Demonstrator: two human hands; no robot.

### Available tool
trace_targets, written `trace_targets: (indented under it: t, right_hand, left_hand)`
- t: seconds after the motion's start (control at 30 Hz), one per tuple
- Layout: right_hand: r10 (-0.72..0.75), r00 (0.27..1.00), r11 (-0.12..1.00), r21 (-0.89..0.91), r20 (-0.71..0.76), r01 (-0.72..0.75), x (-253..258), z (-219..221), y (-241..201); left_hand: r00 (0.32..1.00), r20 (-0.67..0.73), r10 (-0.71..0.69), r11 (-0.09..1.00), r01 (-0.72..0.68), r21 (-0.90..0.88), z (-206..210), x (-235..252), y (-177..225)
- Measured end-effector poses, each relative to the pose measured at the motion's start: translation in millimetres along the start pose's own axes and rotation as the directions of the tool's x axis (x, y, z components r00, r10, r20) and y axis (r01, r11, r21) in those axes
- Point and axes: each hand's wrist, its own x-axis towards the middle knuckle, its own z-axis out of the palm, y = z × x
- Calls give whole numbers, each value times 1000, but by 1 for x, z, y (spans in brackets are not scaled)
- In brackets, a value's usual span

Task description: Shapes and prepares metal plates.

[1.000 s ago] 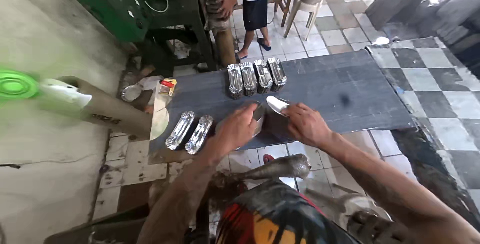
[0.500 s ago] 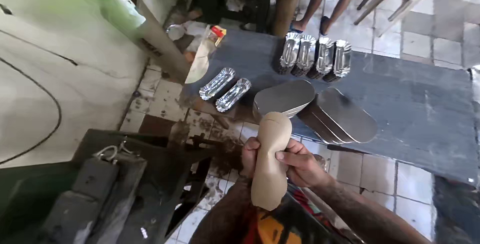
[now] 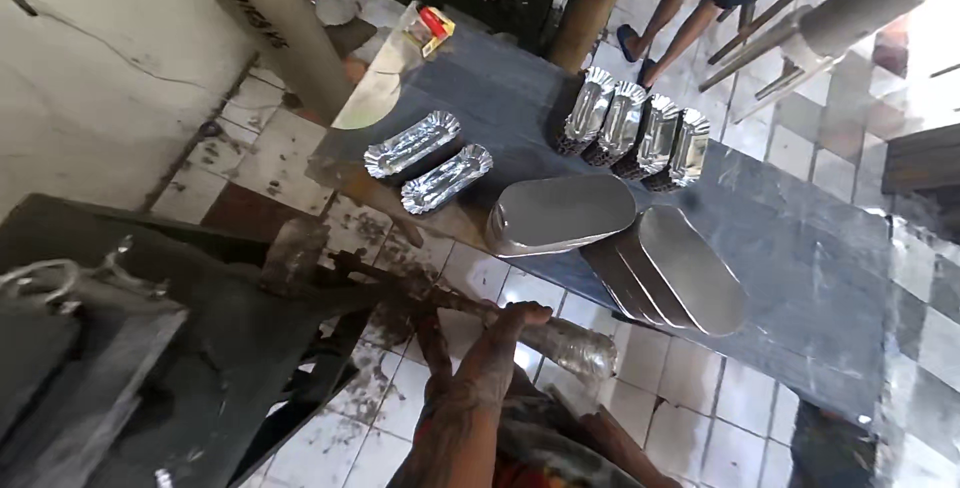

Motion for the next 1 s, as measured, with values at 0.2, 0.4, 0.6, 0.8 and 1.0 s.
trace_targets:
  t: [0.2,0.4,0.6,0.8,1.0]
  right_hand:
    - [-188,977,982,5,102,189,-7,-34,-35]
    - [-391,915,918,-24,104,395,37,-43,-26]
    - [-493,870,869,65,12,491,71,-51,-119]
    - [-724,616,656,-36,-310,754,95,-40,-283]
    - [-972,-55,-184,-601,227,778,119,0,-449]
  left_hand:
    - [935,-285,212,976,-215,22,-48,-134,-9]
    - [344,-933,-106,577,-743,-340,-75,-314,-78]
    - [159,-979,-131,836,-512,-195,-80,-385,-132]
    - [297,-843,-448,891,70,-449,-18,-445,-280]
    - [611,-744,-271,949,300,-100,73,-526,-342]
